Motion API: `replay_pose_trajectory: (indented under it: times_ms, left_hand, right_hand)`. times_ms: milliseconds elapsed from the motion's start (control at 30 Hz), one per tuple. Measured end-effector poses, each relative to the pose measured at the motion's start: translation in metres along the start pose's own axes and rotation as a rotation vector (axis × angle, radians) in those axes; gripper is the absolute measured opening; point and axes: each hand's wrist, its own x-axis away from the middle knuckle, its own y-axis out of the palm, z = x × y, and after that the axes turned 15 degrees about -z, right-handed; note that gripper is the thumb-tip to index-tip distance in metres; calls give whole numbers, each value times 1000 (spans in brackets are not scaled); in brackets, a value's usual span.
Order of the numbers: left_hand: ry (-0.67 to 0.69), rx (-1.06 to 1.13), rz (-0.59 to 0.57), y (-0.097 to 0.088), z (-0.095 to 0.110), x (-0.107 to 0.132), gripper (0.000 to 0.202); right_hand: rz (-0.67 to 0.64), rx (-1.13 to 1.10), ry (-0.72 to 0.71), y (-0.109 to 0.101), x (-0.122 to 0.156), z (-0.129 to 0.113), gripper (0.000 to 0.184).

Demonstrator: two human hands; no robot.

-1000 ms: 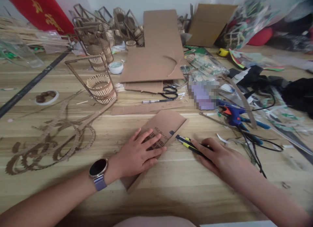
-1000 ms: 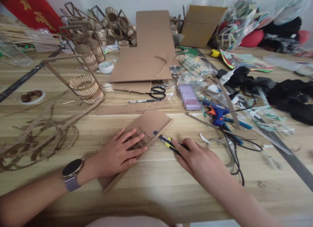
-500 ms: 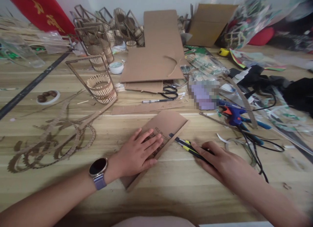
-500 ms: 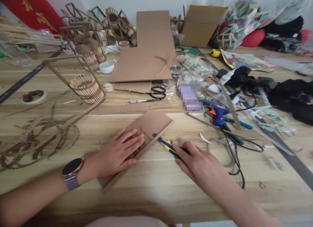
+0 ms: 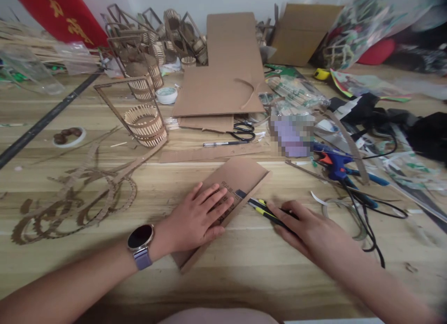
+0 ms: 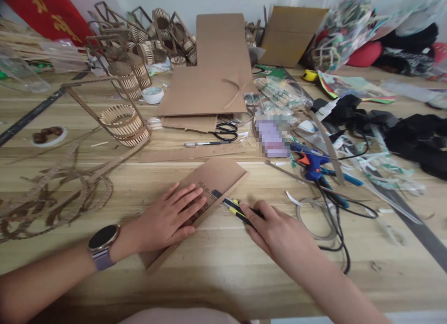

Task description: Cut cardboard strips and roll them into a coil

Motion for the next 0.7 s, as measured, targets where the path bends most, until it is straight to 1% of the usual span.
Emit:
replay_pose_trajectory:
  times_ms: [167,233,300,367,433,533,600,700]
  left_hand:
    - [-5,6,11,3,1,1,63]
    - [-7,13,0,2,1,2,63]
    - [6,19,-35,-5,0,1,63]
    - [36,16,-102,-18,-3,-5,65]
    - [83,-2,-195,-34,-8,-17,74]
    - [145,-19,-280,-52,-17,-43,106]
    - [224,-13,-304,-55,-23,-60,117]
    - [305,55,-395,-49,-32,-78,123]
  right_hand:
    - [47,26,14,2,8,-6,44]
    - [38,14,18,2,9,-7,43]
    - [-3,-14,17,1,7,-6,40]
    - [-51,-48,21,-1,3,-5,38]
    - [-82,-76,26,-3,-1,-4,37]
    - [-90,-73,23,-5,-4,-3,37]
    - [-82,-47,15,-5,-4,-3,37]
    - [-77,-26,2,-4,-3,-4,37]
